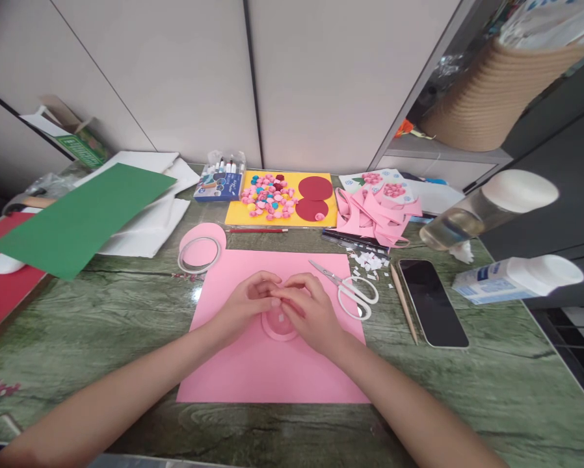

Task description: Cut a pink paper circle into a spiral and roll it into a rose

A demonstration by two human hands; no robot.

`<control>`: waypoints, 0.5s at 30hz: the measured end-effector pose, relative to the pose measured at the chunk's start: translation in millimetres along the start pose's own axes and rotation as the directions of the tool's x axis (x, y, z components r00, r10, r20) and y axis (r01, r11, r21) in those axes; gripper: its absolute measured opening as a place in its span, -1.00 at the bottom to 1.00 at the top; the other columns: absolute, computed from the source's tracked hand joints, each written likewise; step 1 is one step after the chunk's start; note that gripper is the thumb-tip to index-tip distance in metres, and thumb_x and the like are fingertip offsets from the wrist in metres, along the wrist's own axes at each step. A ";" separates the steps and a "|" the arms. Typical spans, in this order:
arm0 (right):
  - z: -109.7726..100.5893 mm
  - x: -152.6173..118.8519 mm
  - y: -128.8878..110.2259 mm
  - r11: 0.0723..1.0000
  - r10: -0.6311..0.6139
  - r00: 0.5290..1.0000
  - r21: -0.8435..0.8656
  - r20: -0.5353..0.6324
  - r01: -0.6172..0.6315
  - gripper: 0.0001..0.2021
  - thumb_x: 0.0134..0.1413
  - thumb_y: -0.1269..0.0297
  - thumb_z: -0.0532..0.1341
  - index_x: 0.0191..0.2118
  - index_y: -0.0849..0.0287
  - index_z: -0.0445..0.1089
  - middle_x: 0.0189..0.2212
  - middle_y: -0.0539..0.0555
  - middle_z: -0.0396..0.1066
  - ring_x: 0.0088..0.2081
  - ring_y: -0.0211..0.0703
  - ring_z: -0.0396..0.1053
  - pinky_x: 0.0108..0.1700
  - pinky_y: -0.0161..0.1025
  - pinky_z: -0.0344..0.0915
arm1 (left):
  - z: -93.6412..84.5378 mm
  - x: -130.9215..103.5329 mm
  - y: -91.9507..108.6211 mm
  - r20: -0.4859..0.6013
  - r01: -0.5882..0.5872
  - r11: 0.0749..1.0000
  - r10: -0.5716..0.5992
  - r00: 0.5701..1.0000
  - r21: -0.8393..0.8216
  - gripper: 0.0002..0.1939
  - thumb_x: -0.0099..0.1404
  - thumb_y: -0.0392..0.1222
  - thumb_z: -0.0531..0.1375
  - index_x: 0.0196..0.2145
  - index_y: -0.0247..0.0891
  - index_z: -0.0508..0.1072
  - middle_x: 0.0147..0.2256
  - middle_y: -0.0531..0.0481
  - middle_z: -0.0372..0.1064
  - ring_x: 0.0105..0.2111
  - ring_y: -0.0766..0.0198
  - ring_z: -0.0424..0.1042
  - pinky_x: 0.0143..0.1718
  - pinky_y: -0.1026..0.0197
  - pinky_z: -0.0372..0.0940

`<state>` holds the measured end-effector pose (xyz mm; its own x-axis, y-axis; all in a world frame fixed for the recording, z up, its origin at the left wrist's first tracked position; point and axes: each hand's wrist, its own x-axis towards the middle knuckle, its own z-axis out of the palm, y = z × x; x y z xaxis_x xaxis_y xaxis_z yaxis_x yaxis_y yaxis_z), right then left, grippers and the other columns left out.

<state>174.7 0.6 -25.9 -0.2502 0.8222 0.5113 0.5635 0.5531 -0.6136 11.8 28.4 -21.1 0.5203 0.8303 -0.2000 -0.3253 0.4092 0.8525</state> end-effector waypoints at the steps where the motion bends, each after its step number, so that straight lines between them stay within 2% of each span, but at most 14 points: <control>1: 1.0 -1.0 0.8 1.000 -0.019 1.000 0.006 0.024 0.019 -0.69 0.09 0.49 0.12 -0.08 -0.02 0.37 -0.25 0.06 0.27 -0.18 -0.14 0.28 -0.19 -0.13 0.35 | 0.5 0.3 0.0 0.004 -0.006 1.000 0.006 1.000 -0.002 -0.67 0.00 -0.34 0.31 -0.25 -0.26 0.36 -0.35 0.03 0.40 -0.33 0.33 0.38 -0.26 0.27 0.21; 5: 3.5 -3.6 2.4 1.000 -0.030 0.999 0.003 0.039 0.030 -0.63 0.13 0.48 0.09 0.00 -0.07 0.33 -0.22 0.07 0.28 -0.15 -0.14 0.28 -0.15 -0.12 0.35 | 4.0 0.7 1.2 -0.004 -0.006 1.000 0.006 1.000 0.015 -0.68 -0.01 -0.34 0.31 -0.26 -0.27 0.36 -0.35 0.05 0.41 -0.36 0.35 0.38 -0.27 0.28 0.21; 10: 2.0 -2.3 0.6 0.999 0.023 0.996 -0.033 -0.086 -0.026 -0.78 0.07 0.44 0.17 -0.21 -0.04 0.44 -0.28 0.04 0.26 -0.20 -0.14 0.29 -0.20 -0.11 0.34 | 6.2 -0.3 1.6 -0.006 0.022 1.000 -0.022 1.000 0.004 -0.67 -0.01 -0.30 0.32 -0.26 -0.26 0.35 -0.37 0.05 0.40 -0.37 0.35 0.38 -0.25 0.25 0.21; 15: 2.2 -1.2 -2.8 0.997 0.075 0.992 -0.004 -0.103 -0.076 -0.92 0.00 0.41 0.24 -0.40 0.07 0.40 -0.32 0.02 0.26 -0.24 -0.15 0.28 -0.21 -0.11 0.31 | 5.0 -0.7 -1.9 0.013 0.032 0.999 -0.032 0.999 0.021 -0.66 -0.02 -0.29 0.34 -0.26 -0.26 0.36 -0.37 0.03 0.40 -0.32 0.31 0.39 -0.24 0.24 0.21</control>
<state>171.7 -1.7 -26.1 -0.1249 0.8431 0.5230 0.5842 0.4886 -0.6481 16.0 25.1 -20.1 0.5406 0.8117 -0.2208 -0.2922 0.4274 0.8555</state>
